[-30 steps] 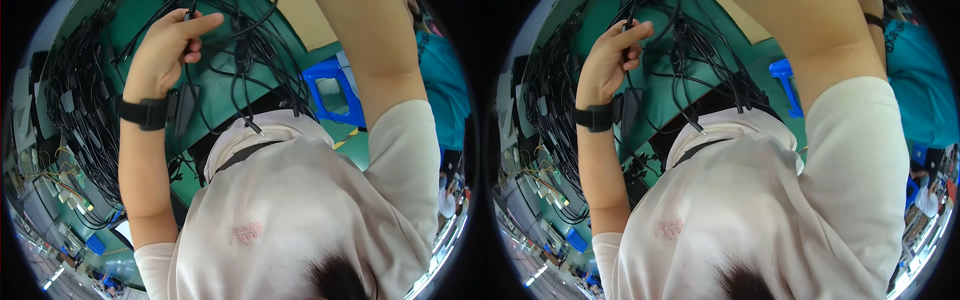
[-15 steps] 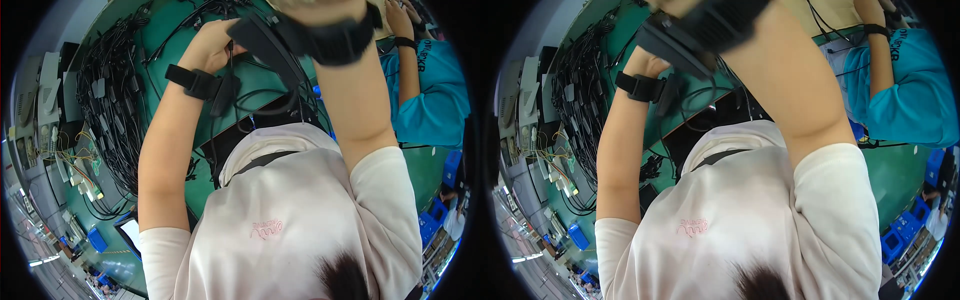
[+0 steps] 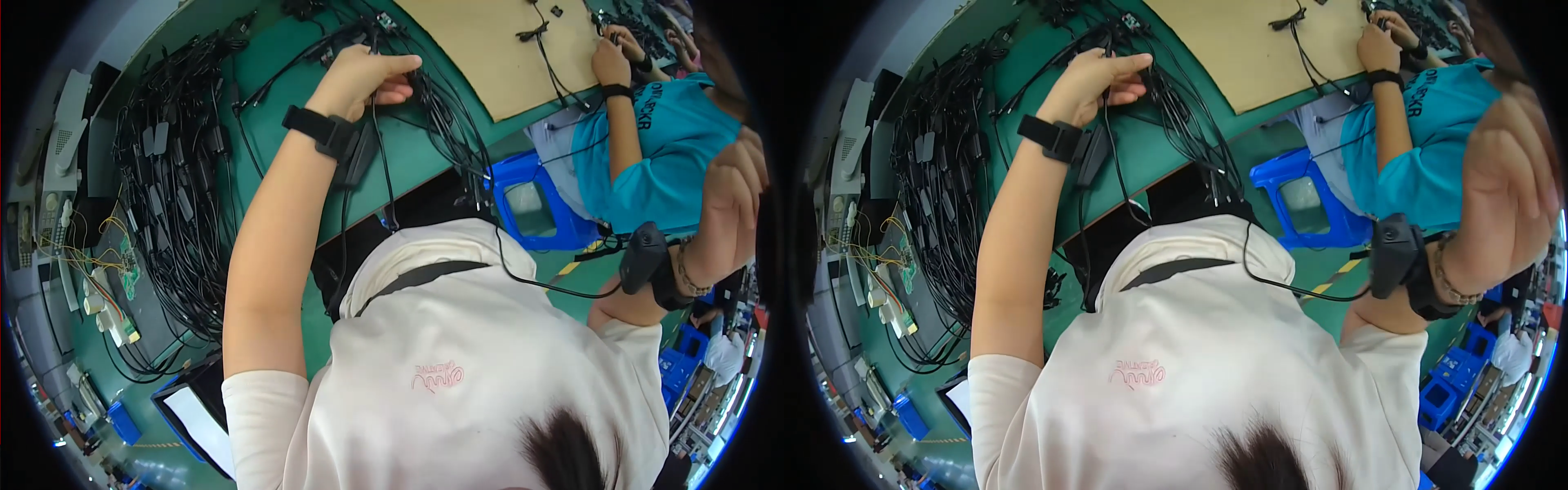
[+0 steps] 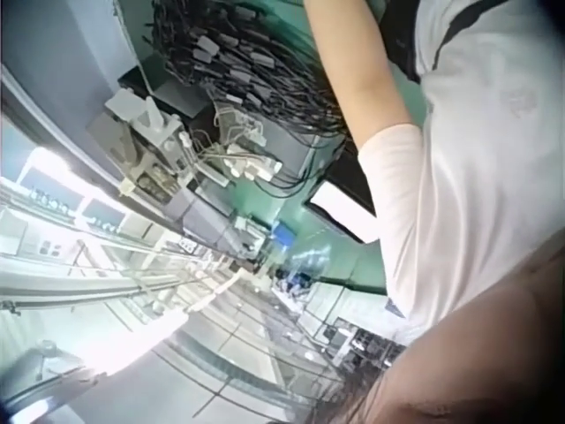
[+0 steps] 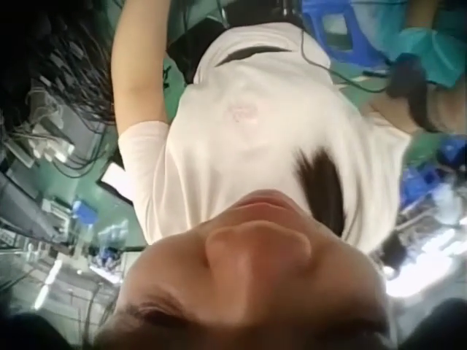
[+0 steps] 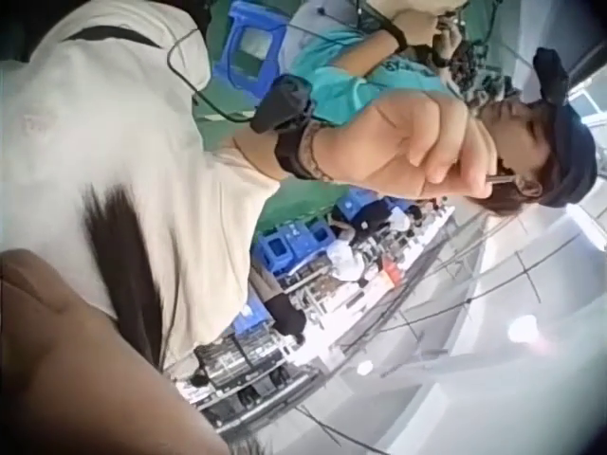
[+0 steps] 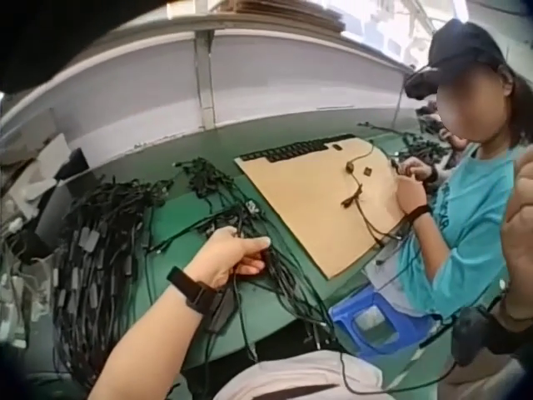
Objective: The person picks up a cable and a plastic cover, fits the cover over the circuit board, and presses the pieces together by hand. They then set the assembled cable onto a cardboard sheet and repeat the process with another cable.
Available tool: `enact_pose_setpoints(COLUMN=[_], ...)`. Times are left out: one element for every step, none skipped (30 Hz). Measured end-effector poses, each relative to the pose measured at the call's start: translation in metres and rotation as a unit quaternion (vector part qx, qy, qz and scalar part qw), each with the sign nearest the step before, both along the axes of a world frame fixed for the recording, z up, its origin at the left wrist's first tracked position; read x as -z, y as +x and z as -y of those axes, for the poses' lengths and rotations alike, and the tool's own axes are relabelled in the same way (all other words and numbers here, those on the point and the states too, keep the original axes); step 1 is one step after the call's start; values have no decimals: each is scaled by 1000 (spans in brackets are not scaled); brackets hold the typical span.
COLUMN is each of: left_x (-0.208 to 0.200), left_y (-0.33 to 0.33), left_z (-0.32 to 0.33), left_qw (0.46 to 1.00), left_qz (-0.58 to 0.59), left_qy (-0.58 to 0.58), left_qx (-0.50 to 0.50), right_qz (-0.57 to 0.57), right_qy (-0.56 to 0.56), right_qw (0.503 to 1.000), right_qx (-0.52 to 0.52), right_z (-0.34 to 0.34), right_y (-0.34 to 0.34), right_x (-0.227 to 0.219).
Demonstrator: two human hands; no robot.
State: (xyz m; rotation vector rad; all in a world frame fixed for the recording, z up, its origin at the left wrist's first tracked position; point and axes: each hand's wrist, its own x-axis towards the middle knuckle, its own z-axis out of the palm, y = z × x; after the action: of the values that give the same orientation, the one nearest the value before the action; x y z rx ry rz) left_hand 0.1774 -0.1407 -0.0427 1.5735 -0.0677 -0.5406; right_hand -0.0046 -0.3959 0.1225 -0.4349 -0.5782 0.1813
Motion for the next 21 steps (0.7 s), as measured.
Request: enact_pose_setpoints(left_x=[-4,-9,-14,-20,-27,-35,-38,-34,-33,-34,-35,-36,-37,-38,-41,-43,-43,-44,-44,-44,-45], left_y=[-4,-8,-9,-10,-15,-19,-20,-21,-23,-26,-28,-33,-33,-31,-31,-34,-42,-45,-46,-46,-47], left_z=[-1,-5,-9,-16,-23,-28,-35,-46,-54,-61,-64,-63,-63,-65,-62,-53,-46,-42,-42,-44,-47], left_qw=[1000,1000,999,997,995,990,989,984,962,947,930,931,921,910,912,912,912,911,912,907,901], left_qz=[-3,7,6,5,-12,-27,-18,-49,-94,-111,-129,-124,-137,-152,-148,-143,-141,-138,-136,-114,-92], left_qy=[11,6,-33,-73,-102,-134,-148,-165,-233,-288,-337,-341,-364,-385,-383,-384,-384,-385,-383,-403,-423], left_qx=[-4,-4,-5,-5,-17,-20,-16,-55,-107,-86,-67,-47,-22,-4,2,-16,-36,-57,-55,-39,-21], right_qz=[-3,4,9,2,-3,-7,-24,-12,-133,-64,-91,-77,-62,-57,-73,-89,-108,-106,-116,-125,-135], right_qy=[-34,-51,-70,-104,-139,-176,-126,-276,-417,-458,-438,-434,-428,-426,-417,-408,-397,-394,-386,-379,-371], right_qw=[999,997,995,990,984,974,979,933,872,866,887,892,899,899,903,907,911,912,915,917,919], right_qx=[33,53,76,91,113,145,161,230,218,193,117,98,75,83,67,50,30,31,21,9,-1], right_z=[9,9,9,6,2,3,12,-13,-22,-34,-40,-46,-49,-50,-50,-50,-52,-49,-46,-42,-39], right_y=[-6,-11,-15,-19,-23,-27,-26,-6,6,18,25,31,37,40,44,49,50,54,57,61,63], right_x=[-6,-11,-16,-17,-17,-15,10,21,25,36,38,45,48,50,51,52,57,60,65,68,69])
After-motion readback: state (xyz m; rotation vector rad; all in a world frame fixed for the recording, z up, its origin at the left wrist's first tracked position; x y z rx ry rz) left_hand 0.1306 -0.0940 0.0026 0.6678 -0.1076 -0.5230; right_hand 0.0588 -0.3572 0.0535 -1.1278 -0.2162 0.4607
